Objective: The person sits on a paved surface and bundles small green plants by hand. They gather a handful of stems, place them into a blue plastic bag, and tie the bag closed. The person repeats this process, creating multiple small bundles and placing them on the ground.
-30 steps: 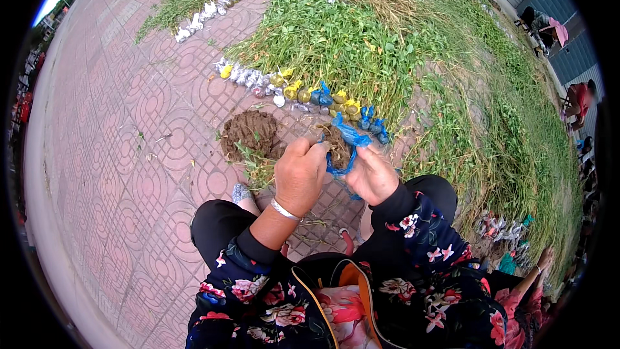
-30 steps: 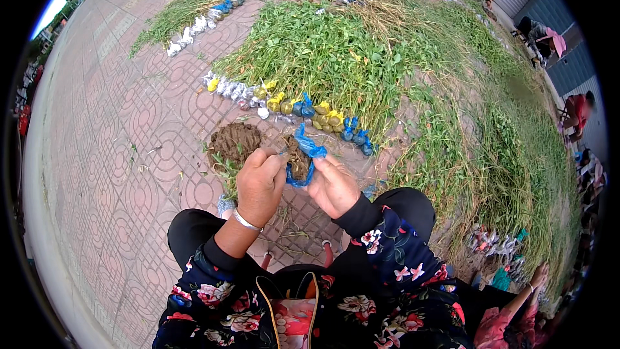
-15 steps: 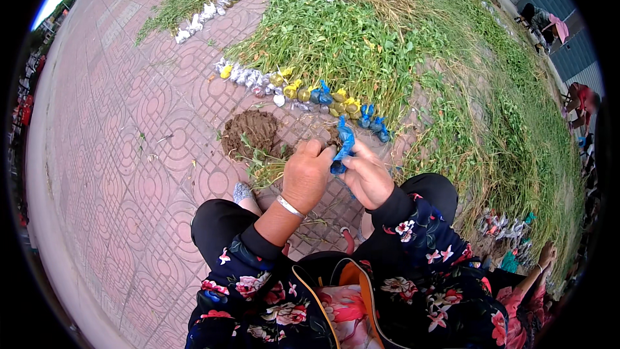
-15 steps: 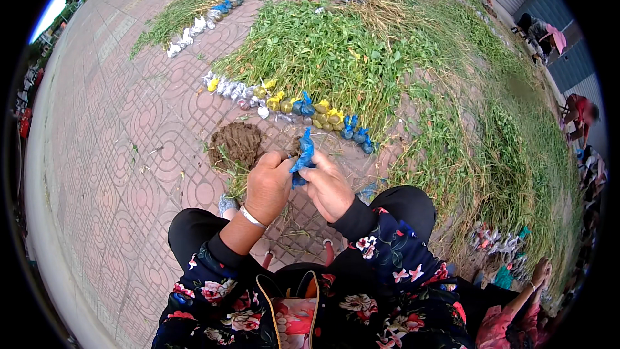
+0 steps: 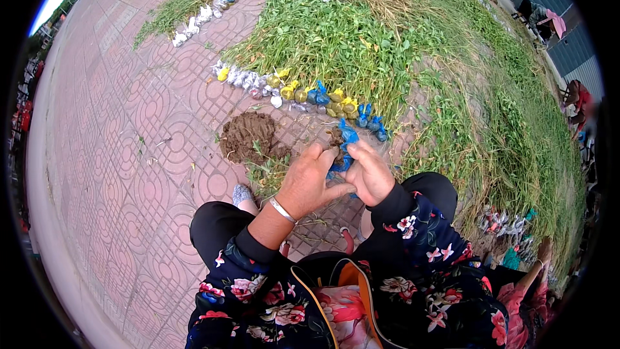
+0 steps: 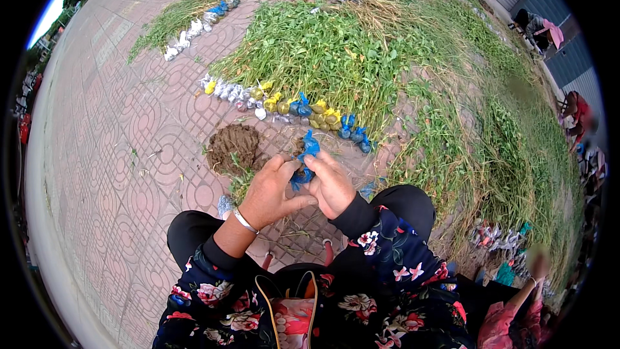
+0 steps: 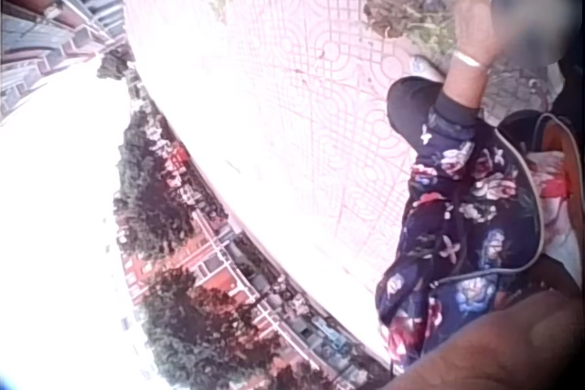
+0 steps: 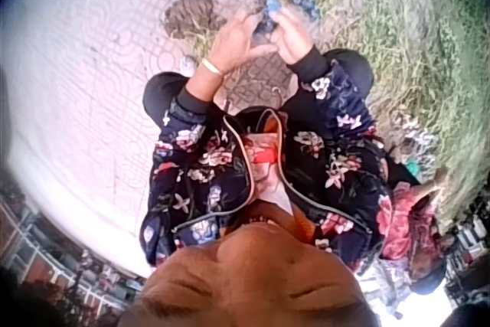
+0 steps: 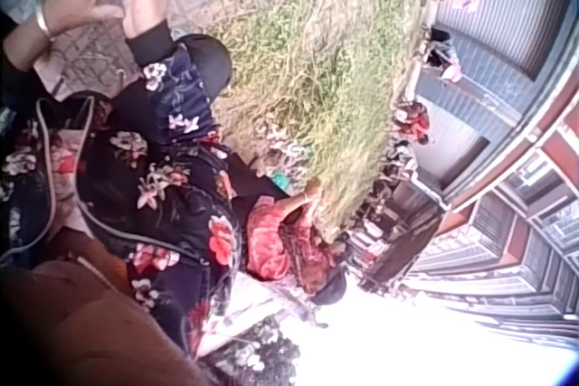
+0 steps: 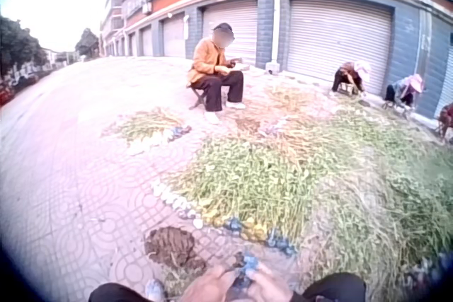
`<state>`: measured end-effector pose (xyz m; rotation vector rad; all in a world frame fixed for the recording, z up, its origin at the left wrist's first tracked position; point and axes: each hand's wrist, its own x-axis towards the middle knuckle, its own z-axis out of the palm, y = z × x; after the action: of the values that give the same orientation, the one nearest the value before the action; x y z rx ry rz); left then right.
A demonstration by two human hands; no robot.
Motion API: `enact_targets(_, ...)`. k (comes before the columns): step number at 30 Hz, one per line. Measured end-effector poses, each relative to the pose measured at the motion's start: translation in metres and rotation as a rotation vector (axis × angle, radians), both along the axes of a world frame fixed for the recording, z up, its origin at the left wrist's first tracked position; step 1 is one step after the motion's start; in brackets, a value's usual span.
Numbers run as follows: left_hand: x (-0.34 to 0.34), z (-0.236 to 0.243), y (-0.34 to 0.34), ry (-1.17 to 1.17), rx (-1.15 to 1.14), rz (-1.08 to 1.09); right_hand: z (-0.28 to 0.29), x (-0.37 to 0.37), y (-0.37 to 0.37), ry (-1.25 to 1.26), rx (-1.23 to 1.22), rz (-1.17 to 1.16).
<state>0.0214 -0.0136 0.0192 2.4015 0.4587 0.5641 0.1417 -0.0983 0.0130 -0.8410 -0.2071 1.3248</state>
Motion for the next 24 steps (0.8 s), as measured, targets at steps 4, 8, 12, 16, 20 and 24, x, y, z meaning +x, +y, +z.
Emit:
enact_targets(4,-0.001,-0.011,-0.002,-0.077,-0.095,0.091,0.004,-0.002,0.001,-0.007,0.047,0.003)
enact_targets(8,0.001,-0.021,-0.004,-0.194,-0.17,0.152,0.005,-0.004,0.003,0.008,0.064,-0.017)
enact_targets(12,0.0,-0.02,-0.003,-0.267,-0.422,0.177,0.005,-0.006,0.004,-0.112,0.036,-0.038)
enact_targets(16,-0.002,-0.027,0.002,-0.226,-0.698,0.139,0.003,-0.004,0.002,-0.302,-0.009,-0.048)
enact_targets(20,-0.006,-0.016,0.002,-0.15,-0.916,0.075,-0.001,0.0,0.003,-0.402,0.072,-0.039)
enact_targets(24,-0.006,-0.011,0.001,-0.204,-1.068,0.029,0.001,0.001,0.004,-0.488,0.107,0.017)
